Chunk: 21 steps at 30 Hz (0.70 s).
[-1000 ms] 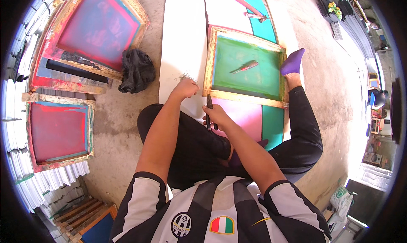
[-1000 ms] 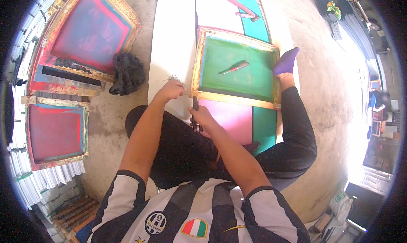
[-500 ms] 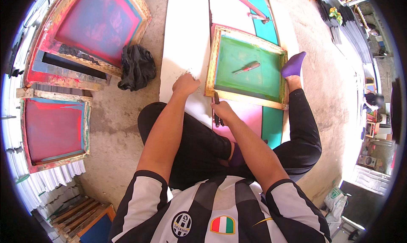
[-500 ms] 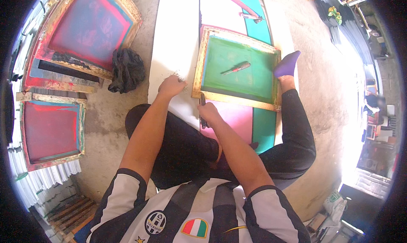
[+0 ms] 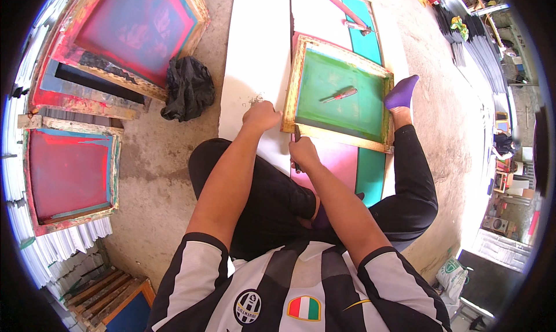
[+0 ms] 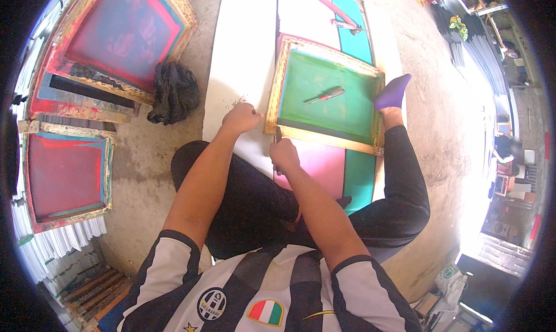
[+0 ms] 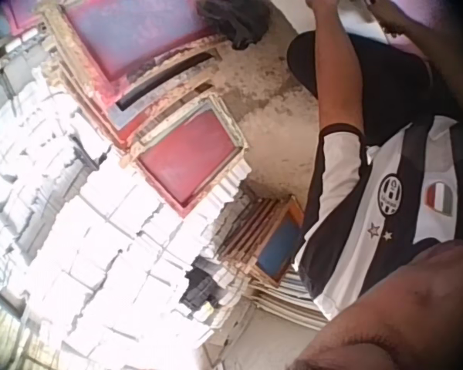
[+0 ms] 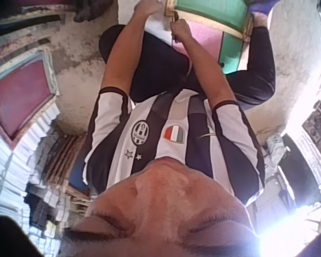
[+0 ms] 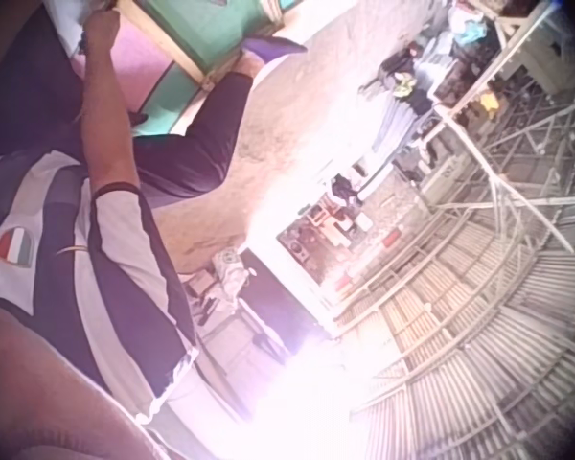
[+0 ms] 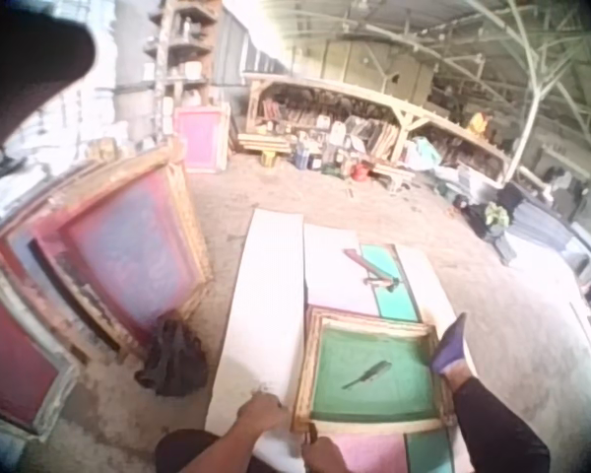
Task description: The person scrapes the edges of a screen printing frame using a small metal tool. They work along the wooden frame, removing material from the surface.
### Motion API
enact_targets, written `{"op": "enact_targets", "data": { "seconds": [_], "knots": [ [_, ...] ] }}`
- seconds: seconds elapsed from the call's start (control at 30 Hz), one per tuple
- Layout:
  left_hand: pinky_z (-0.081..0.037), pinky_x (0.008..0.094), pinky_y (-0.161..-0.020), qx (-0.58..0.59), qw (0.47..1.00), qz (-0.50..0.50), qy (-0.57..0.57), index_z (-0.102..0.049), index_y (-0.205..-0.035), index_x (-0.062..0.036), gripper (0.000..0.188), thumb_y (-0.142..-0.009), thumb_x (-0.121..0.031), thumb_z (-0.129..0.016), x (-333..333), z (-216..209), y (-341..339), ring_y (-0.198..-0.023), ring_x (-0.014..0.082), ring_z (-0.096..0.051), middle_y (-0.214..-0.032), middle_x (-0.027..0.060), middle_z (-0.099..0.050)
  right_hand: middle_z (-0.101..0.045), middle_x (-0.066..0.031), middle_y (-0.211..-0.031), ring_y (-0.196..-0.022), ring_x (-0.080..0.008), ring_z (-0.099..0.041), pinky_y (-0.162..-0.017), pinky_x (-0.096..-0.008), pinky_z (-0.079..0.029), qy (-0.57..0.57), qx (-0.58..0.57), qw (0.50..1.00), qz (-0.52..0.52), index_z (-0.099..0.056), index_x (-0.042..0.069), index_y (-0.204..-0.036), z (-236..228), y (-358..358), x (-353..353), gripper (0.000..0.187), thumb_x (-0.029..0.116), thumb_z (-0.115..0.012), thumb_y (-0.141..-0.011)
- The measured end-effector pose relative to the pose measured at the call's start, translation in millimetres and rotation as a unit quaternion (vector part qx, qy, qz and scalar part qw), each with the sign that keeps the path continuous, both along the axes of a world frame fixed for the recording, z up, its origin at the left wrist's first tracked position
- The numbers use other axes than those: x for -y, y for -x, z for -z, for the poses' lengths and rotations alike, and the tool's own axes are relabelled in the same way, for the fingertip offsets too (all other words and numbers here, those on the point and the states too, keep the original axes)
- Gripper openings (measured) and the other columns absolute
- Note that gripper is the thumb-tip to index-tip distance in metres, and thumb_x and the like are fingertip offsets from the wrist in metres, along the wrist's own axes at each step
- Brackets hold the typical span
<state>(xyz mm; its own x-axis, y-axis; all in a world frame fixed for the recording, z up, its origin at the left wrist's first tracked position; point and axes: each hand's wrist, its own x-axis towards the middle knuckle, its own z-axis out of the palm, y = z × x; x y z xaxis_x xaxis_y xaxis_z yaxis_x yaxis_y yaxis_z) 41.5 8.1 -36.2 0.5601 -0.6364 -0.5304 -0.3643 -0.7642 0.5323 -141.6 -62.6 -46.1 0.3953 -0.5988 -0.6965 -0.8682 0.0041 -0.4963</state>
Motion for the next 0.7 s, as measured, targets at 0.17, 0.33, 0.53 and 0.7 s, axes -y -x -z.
{"op": "enact_targets", "data": {
  "seconds": [0.17, 0.33, 0.53, 0.7],
  "knots": [
    [-0.054, 0.0487, -0.094, -0.004, 1.0, 0.015, -0.009, -0.076, -0.109, 0.0004, 0.049, -0.091, -0.044, -0.064, 4.0, -3.4, 2.0, -0.107, 0.0384, -0.07, -0.113, 0.0246, -0.073, -0.07, -0.0231, -0.071, -0.057, -0.0341, -0.071, -0.056, -0.0465, -0.058, -0.009, -0.028, 0.999, -0.017, -0.067, -0.01, -0.094, -21.0, -6.3, -2.1, 0.032, 0.018, -0.052, -0.09],
    [-0.054, 0.0487, -0.093, 0.005, 1.0, 0.016, -0.013, -0.076, -0.107, -0.0011, 0.048, -0.09, -0.044, -0.065, 3.2, -1.0, 2.8, -0.106, 0.0387, -0.071, -0.11, 0.024, -0.073, -0.07, -0.0236, -0.072, -0.058, -0.0342, -0.071, -0.06, -0.0449, -0.059, -0.036, -0.015, 0.999, 0.014, -0.068, -0.009, -0.094, -22.6, -6.0, -7.5, 0.035, 0.021, -0.051, -0.091],
    [-0.055, 0.049, -0.086, 0.023, 0.999, 0.031, 0.023, -0.077, -0.1, -0.002, 0.039, -0.091, -0.039, -0.067, -0.1, 5.5, 5.7, -0.096, 0.0383, -0.072, -0.1, 0.0226, -0.075, -0.068, -0.0189, -0.068, -0.056, -0.0304, -0.069, -0.06, -0.0431, -0.058, 0.003, 0.068, 0.998, -0.002, -0.066, -0.007, -0.093, 9.7, 10.1, -5.6, 0.034, 0.024, -0.052, -0.092],
    [-0.053, 0.0444, -0.073, -0.058, 0.987, 0.082, 0.123, -0.076, -0.089, -0.002, 0.032, -0.091, -0.033, -0.069, -10.0, -4.1, 9.9, -0.074, 0.0304, -0.068, -0.081, 0.0177, -0.072, -0.066, -0.0133, -0.063, -0.053, -0.0263, -0.066, -0.055, -0.0413, -0.054, -0.062, 0.119, 0.991, -0.014, -0.064, -0.005, -0.09, -15.1, 14.2, -18.0, 0.031, 0.024, -0.056, -0.092]
  ]
}}
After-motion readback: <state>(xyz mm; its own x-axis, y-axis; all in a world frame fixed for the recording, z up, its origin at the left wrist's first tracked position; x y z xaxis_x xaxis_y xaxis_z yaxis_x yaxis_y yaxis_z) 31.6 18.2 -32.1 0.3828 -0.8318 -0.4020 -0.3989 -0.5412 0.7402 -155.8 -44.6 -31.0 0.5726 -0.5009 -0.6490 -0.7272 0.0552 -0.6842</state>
